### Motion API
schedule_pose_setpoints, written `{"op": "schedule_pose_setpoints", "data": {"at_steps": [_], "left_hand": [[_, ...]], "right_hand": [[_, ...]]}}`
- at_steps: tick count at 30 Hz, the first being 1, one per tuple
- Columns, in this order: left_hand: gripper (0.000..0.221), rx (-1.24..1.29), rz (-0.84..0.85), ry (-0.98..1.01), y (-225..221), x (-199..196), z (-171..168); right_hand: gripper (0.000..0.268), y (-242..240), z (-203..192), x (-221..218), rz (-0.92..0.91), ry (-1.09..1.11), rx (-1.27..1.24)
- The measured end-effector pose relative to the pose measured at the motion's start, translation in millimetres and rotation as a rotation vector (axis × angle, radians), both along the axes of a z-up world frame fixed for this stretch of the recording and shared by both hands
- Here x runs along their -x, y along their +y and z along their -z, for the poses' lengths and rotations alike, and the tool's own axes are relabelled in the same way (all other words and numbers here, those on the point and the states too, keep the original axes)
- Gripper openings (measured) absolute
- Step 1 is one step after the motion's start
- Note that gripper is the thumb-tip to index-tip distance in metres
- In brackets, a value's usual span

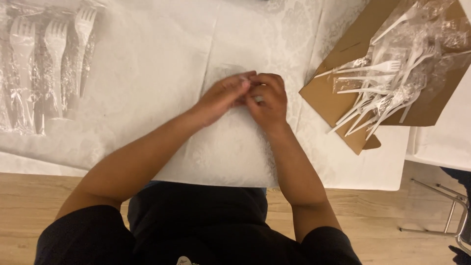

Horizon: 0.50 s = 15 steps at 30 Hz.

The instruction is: Individually wrapping plastic forks into plastic sleeves and stacking them.

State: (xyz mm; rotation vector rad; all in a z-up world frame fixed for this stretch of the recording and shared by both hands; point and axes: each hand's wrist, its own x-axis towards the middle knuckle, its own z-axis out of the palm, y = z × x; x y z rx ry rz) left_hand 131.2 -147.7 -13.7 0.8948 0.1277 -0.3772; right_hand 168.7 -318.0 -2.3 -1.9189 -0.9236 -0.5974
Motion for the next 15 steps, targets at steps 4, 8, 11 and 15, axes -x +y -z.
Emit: {"op": "schedule_pose_setpoints", "data": {"at_steps": [4,8,11,15], "left_hand": [[0.044,-0.114,-0.108,-0.119,24.3,2.1,-30.6],[0.049,-0.245,-0.084,-0.181,17.7,8.6,-40.4],[0.046,-0.304,-0.067,-0.232,12.6,16.8,-50.5],[0.058,-0.311,-0.089,-0.128,25.0,-0.8,-50.1]], "right_hand": [[0.057,-0.7,-21.1,10.2,-0.284,0.354,-0.024],[0.041,-0.6,-19.2,5.8,-0.162,0.627,-0.041],[0.021,10.5,-23.1,17.0,-0.055,0.87,0.188],[0.03,8.9,-23.8,16.3,-0.103,0.968,0.177]]}}
